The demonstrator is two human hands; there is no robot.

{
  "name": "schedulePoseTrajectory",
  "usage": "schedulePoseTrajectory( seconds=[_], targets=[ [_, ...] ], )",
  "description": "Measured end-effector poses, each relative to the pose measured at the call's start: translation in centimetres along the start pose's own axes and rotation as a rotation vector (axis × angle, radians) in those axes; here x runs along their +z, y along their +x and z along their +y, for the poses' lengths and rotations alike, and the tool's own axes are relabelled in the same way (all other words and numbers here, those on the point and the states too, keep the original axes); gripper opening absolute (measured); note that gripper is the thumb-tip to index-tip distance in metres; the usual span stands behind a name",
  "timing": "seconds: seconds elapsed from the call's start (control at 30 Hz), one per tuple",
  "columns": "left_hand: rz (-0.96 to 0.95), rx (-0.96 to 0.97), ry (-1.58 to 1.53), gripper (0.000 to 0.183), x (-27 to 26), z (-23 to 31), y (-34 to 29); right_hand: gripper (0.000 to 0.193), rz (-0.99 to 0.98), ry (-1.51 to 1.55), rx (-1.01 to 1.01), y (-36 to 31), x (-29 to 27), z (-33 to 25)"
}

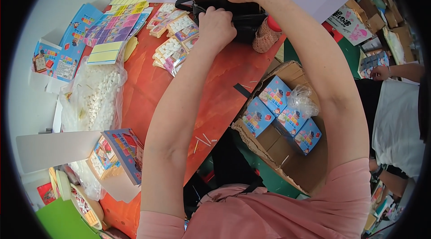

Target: Folding small cardboard toy boxes and filling them with several packets of toys or snacks.

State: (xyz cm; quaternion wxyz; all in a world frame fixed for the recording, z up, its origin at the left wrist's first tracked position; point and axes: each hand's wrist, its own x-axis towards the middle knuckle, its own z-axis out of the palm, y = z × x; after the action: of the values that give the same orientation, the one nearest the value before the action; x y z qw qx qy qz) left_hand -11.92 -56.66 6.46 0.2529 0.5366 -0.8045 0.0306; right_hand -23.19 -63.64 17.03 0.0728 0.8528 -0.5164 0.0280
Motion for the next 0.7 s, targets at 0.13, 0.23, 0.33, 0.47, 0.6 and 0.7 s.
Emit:
schedulePoseTrajectory(
  seconds=[0.13,0.23,0.33,0.47,0.6,0.7],
  targets=[
    [0.068,-0.019,-0.050,0.014,0.7,-0.3,-0.7,0.020,-0.140,0.010,0.040,1.1,-0.7,0.5],
    [0.117,-0.005,-0.086,0.016,1.0,-0.1,-1.1,0.018,-0.054,0.041,0.010,0.3,-0.9,1.0],
    [0.076,-0.017,-0.123,0.017,1.1,-0.1,-1.4,0.016,0.047,0.080,-0.051,-2.1,-1.7,0.8],
    [0.181,0.032,-0.162,0.016,1.9,-0.7,-1.9,0.020,0.269,0.256,-0.005,-3.7,-2.2,0.9],
    [0.260,0.019,-0.190,0.016,2.3,-0.2,-1.8,0.019,0.374,0.485,-0.015,-4.0,1.3,1.5],
    [0.255,0.008,-0.178,0.015,2.1,-0.1,-1.8,0.019,0.324,0.372,0.032,-5.2,2.6,1.1]
  ],
)
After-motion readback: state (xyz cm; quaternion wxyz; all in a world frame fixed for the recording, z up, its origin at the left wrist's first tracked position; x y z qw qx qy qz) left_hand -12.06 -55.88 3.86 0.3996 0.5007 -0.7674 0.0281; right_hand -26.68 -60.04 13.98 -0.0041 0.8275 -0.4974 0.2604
